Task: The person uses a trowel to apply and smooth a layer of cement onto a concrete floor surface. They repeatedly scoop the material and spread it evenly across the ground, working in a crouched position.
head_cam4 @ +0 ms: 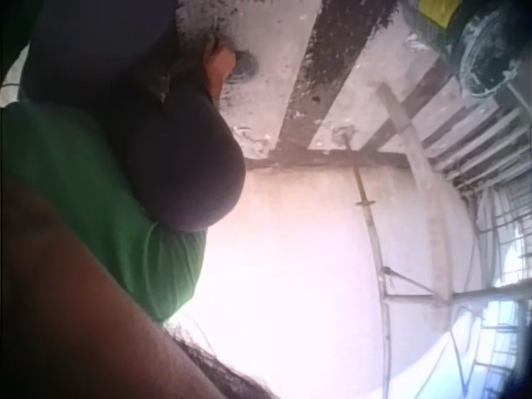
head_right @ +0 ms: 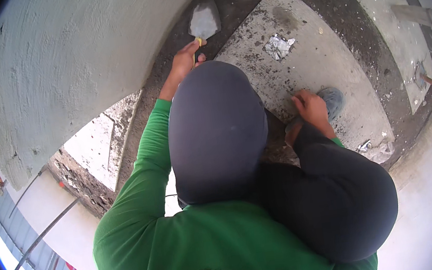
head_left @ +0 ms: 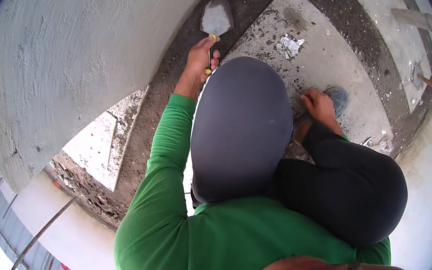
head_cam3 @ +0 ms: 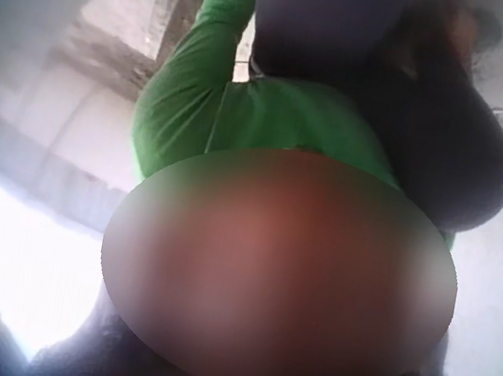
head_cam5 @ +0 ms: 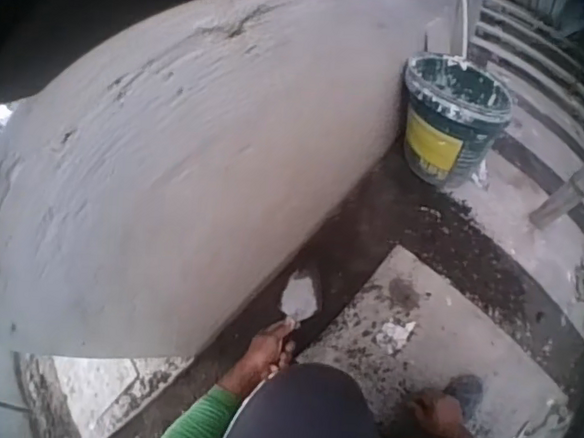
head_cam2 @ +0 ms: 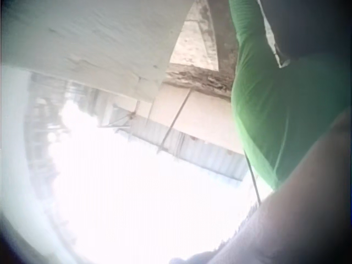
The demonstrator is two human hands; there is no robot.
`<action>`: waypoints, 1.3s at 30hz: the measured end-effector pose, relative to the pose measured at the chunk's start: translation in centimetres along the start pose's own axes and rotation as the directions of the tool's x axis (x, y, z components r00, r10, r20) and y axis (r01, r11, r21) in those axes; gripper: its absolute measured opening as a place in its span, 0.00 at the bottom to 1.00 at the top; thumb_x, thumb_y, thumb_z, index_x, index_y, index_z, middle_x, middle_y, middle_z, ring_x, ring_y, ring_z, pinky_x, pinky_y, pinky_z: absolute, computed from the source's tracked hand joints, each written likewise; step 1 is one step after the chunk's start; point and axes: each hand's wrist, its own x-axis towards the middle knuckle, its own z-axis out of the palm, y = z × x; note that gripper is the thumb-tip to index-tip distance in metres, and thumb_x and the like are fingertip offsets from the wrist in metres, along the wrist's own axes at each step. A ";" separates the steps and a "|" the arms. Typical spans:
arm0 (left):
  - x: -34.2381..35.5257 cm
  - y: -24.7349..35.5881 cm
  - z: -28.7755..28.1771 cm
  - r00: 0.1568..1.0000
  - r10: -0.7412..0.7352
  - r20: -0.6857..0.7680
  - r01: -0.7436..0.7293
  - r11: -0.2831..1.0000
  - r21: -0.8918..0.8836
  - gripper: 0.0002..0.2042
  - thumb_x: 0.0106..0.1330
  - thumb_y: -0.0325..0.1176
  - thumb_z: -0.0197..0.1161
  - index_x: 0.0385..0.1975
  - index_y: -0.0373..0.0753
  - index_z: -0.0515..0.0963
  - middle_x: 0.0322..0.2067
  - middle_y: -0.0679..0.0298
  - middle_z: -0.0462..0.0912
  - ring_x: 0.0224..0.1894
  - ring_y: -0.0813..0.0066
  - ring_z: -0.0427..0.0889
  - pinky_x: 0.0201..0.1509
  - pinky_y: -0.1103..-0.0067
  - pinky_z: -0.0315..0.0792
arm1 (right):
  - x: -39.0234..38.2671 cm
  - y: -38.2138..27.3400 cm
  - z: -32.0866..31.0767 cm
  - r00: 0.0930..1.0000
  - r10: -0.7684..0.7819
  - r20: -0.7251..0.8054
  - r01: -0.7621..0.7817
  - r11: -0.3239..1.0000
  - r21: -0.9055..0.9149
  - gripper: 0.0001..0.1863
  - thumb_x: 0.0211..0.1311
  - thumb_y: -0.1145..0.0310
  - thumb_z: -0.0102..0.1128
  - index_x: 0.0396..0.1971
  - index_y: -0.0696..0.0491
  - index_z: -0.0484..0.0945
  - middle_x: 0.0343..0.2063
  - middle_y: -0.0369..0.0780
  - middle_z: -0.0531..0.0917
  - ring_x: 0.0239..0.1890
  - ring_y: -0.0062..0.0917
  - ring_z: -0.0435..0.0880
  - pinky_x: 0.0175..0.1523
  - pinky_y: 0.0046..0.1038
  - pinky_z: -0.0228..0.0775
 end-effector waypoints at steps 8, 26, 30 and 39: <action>-7.3 -11.9 -7.3 0.992 -0.012 -0.124 -0.031 0.940 -0.339 0.17 0.83 0.44 0.49 0.59 0.41 0.77 0.24 0.68 0.76 0.18 0.81 0.72 0.21 0.82 0.70 | -0.3 0.6 0.2 1.000 -0.001 -0.017 0.001 1.000 -0.020 0.13 0.69 0.55 0.64 0.41 0.49 0.85 0.35 0.44 0.89 0.41 0.46 0.88 0.45 0.44 0.79; -8.1 -8.8 -0.7 0.995 0.071 0.077 -0.028 0.891 -0.454 0.15 0.80 0.41 0.54 0.53 0.36 0.78 0.41 0.62 0.85 0.41 0.77 0.86 0.46 0.79 0.80 | 0.1 -0.6 0.1 0.999 0.036 0.002 -0.035 0.997 -0.064 0.16 0.69 0.51 0.65 0.40 0.49 0.86 0.34 0.46 0.89 0.40 0.47 0.88 0.46 0.45 0.79; 1.3 -0.7 4.4 0.965 0.143 0.222 -0.099 0.975 -0.199 0.13 0.78 0.40 0.59 0.47 0.34 0.78 0.29 0.66 0.79 0.26 0.77 0.79 0.29 0.77 0.74 | 0.4 -1.1 0.3 0.998 0.056 0.035 -0.052 0.993 -0.109 0.16 0.69 0.51 0.65 0.41 0.49 0.86 0.35 0.46 0.89 0.40 0.47 0.88 0.46 0.46 0.79; -2.6 -11.4 -0.9 0.978 0.154 -0.140 -0.198 0.894 -0.402 0.10 0.78 0.35 0.60 0.44 0.35 0.80 0.27 0.67 0.79 0.25 0.80 0.77 0.30 0.81 0.73 | 0.5 -0.4 0.2 0.999 0.034 -0.024 -0.037 0.986 -0.160 0.15 0.70 0.52 0.64 0.40 0.49 0.86 0.35 0.46 0.89 0.41 0.47 0.88 0.46 0.46 0.79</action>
